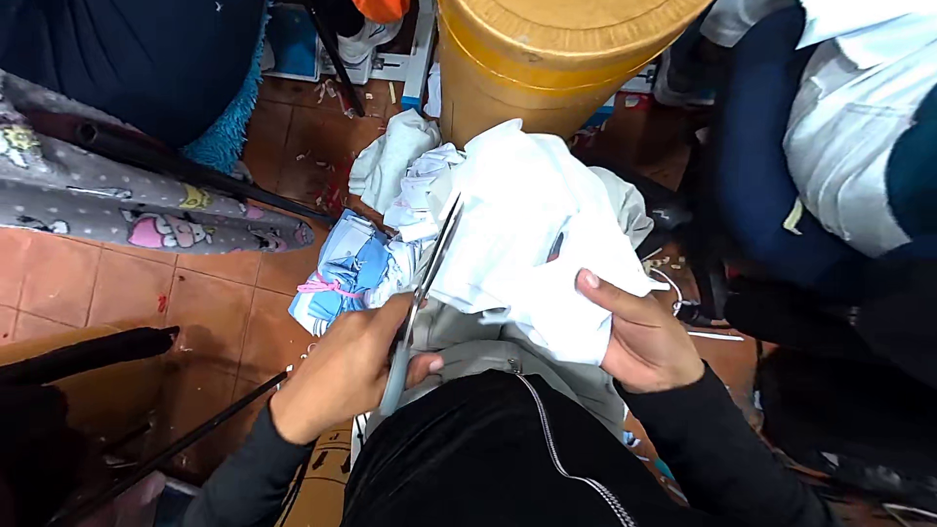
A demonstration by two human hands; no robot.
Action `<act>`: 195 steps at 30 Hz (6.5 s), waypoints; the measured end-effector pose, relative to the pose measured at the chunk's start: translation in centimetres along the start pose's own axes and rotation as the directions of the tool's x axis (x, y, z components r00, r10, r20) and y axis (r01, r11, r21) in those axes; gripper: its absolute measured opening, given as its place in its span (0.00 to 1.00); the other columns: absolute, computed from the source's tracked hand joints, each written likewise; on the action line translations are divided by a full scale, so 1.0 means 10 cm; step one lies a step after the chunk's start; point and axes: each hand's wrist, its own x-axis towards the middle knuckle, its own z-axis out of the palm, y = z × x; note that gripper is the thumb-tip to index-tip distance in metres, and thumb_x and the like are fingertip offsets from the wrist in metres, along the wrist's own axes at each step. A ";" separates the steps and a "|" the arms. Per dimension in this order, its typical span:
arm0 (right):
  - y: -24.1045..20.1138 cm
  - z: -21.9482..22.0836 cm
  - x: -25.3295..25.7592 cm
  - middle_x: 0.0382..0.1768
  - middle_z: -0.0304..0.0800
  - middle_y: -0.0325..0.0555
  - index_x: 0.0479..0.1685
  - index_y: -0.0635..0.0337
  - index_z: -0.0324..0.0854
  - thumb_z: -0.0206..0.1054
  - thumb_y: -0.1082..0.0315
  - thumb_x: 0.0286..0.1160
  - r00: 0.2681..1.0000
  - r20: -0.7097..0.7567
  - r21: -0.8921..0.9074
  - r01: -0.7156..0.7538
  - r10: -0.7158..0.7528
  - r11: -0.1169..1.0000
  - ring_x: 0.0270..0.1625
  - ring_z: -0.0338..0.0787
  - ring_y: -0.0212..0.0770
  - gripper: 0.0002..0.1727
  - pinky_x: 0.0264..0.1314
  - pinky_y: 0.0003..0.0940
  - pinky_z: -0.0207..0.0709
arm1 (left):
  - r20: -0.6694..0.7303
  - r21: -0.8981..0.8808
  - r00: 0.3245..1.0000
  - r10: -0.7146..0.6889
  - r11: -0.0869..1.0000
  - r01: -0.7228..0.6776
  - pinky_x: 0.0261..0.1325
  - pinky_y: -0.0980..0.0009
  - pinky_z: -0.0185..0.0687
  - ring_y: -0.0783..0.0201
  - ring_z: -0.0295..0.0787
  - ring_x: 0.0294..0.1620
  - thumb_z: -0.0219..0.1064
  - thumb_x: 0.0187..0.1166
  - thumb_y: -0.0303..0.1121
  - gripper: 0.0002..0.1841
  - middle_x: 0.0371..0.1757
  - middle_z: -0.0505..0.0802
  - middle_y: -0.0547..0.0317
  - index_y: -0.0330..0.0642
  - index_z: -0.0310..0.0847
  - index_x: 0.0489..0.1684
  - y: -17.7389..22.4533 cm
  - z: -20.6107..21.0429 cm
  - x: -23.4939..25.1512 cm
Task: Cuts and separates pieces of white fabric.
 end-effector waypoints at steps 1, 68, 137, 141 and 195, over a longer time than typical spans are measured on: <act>0.03 0.04 -0.01 0.51 0.94 0.49 0.61 0.52 0.84 0.76 0.67 0.73 1.000 -0.001 0.030 -0.007 0.007 1.000 0.51 0.96 0.41 0.18 0.53 0.41 0.93 | 0.042 0.066 0.999 -0.018 0.998 0.015 0.25 0.67 0.83 0.72 0.82 0.22 0.62 0.79 0.63 0.31 0.26 0.87 0.69 0.41 0.81 0.61 -0.01 -0.01 -0.09; 0.39 0.39 0.05 0.49 0.93 0.37 0.64 0.54 0.75 0.74 0.86 0.63 0.916 -0.239 -0.389 0.213 -0.321 0.896 0.50 0.95 0.33 0.29 0.54 0.30 0.92 | 0.391 0.059 0.920 -0.017 0.998 -0.006 0.29 0.63 0.85 0.65 0.87 0.26 0.69 0.71 0.36 0.21 0.27 0.87 0.66 0.41 0.76 0.62 0.10 0.16 0.13; 0.43 0.45 0.27 0.51 0.92 0.40 0.62 0.51 0.79 0.67 0.62 0.84 0.934 -0.324 -0.017 0.154 -0.152 0.988 0.55 0.93 0.36 0.13 0.61 0.38 0.90 | 0.311 -0.103 0.950 -0.005 0.994 0.038 0.25 0.65 0.83 0.66 0.83 0.21 0.68 0.75 0.35 0.18 0.23 0.85 0.64 0.39 0.77 0.61 0.11 0.35 0.22; 0.43 0.44 0.28 0.51 0.92 0.41 0.61 0.54 0.79 0.68 0.66 0.82 0.918 -0.288 -0.107 0.253 -0.274 0.961 0.54 0.94 0.37 0.13 0.62 0.38 0.89 | 0.329 -0.071 0.944 -0.035 0.996 0.062 0.28 0.62 0.85 0.65 0.86 0.24 0.68 0.76 0.35 0.20 0.26 0.88 0.64 0.39 0.76 0.64 0.12 0.34 0.23; 0.26 0.67 0.13 0.64 0.88 0.45 0.71 0.49 0.76 0.53 0.51 0.92 0.959 0.057 0.100 0.272 -0.279 0.957 0.70 0.87 0.42 0.19 0.73 0.45 0.82 | 0.114 -0.146 0.987 0.116 0.984 -0.099 0.30 0.70 0.84 0.69 0.85 0.27 0.65 0.77 0.36 0.19 0.28 0.86 0.65 0.38 0.74 0.62 0.30 0.20 0.15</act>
